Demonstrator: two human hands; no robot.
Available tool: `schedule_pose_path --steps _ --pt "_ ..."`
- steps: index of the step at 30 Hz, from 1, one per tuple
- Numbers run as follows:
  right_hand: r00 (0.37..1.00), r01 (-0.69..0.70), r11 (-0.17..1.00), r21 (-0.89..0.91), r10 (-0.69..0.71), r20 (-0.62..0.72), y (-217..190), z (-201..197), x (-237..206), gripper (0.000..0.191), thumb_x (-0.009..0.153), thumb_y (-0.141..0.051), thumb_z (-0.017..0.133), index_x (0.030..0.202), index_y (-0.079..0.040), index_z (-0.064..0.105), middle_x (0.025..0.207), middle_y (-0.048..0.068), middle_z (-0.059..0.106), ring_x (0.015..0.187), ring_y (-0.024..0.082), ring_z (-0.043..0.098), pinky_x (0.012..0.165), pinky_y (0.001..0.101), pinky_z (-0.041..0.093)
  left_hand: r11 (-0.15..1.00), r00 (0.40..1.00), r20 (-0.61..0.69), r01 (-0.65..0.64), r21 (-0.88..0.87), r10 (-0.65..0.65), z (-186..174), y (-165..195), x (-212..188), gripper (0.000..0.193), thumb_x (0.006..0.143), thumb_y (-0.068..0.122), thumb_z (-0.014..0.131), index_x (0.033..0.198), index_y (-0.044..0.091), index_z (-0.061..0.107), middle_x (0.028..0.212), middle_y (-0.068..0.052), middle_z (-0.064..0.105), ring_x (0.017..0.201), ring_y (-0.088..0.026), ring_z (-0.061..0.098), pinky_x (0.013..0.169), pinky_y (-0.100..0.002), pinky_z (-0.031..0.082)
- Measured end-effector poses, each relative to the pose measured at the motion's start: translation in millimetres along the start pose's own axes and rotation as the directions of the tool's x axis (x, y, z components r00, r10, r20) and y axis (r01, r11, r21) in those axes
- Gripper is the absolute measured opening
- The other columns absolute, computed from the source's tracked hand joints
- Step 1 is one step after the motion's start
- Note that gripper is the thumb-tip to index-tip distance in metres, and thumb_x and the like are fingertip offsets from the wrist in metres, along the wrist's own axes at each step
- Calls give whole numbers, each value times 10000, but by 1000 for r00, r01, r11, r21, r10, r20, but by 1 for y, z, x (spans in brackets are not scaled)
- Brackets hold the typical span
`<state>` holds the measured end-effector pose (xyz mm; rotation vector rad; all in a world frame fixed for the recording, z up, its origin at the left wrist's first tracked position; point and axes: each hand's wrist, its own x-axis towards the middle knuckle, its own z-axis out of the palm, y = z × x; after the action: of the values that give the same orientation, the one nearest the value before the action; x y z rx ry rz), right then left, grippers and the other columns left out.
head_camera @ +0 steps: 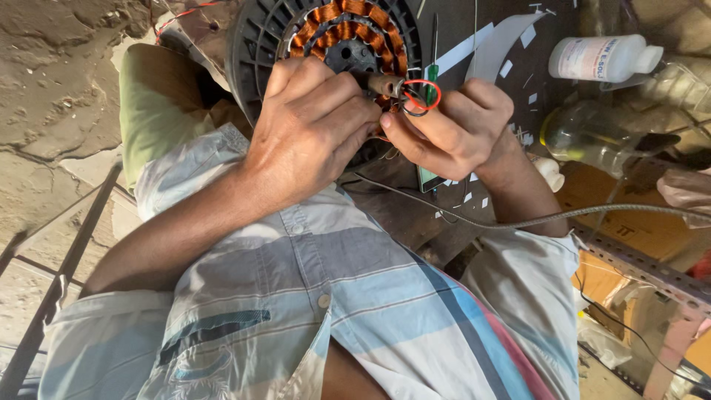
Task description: The person works on a stator assembly, manipulating copper windings and applying small white insulating pieces. They use shears to cut a white strip and place the cut pieces into the stator slots. The person handles the stator and a smaller rotor-like component, arranging insulating material around the windings.
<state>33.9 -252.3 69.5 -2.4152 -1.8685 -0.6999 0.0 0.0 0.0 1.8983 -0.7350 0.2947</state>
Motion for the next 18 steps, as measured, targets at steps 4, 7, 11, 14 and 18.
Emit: schedule_pose_path --steps 4,7,11,14,18 --pt "999 31 997 66 -33 29 6 1 3 172 942 -23 821 1083 -94 754 1085 15 629 686 100 581 582 258 321 1000 1000 -19 -12 -10 12 1 1 0 104 932 102 811 1015 112 749 984 18 616 1027 -210 534 1010 -375 366" --pt "991 -122 955 269 103 83 3 7 8 114 949 -41 799 974 -65 690 964 40 631 638 132 551 564 278 335 1000 999 -30 -21 6 21 2 1 0 108 921 110 816 1005 105 748 998 19 621 1021 -206 536 1009 -378 363" --pt "602 -736 12 677 468 646 -14 1 12 130 1049 -119 675 953 -63 605 799 -35 512 606 77 420 531 259 290 999 999 -26 -40 28 40 -1 1 -2 115 938 127 816 1031 100 754 995 24 618 1027 -199 535 1011 -388 353" --pt "324 -695 -558 454 320 890 -18 -5 10 82 1048 -148 627 1120 -111 640 718 -108 440 560 2 328 476 220 230 999 999 -19 -42 31 43 -3 2 -3 116 954 120 801 1056 100 750 1018 29 625 1029 -192 536 996 -379 343" --pt "347 -627 -639 446 284 894 -17 0 3 171 1088 -146 616 952 -43 607 694 -92 436 537 11 298 463 224 208 996 999 7 -40 74 40 -3 5 -2 133 943 131 797 1061 95 747 1015 4 616 1069 -218 526 1022 -402 346"
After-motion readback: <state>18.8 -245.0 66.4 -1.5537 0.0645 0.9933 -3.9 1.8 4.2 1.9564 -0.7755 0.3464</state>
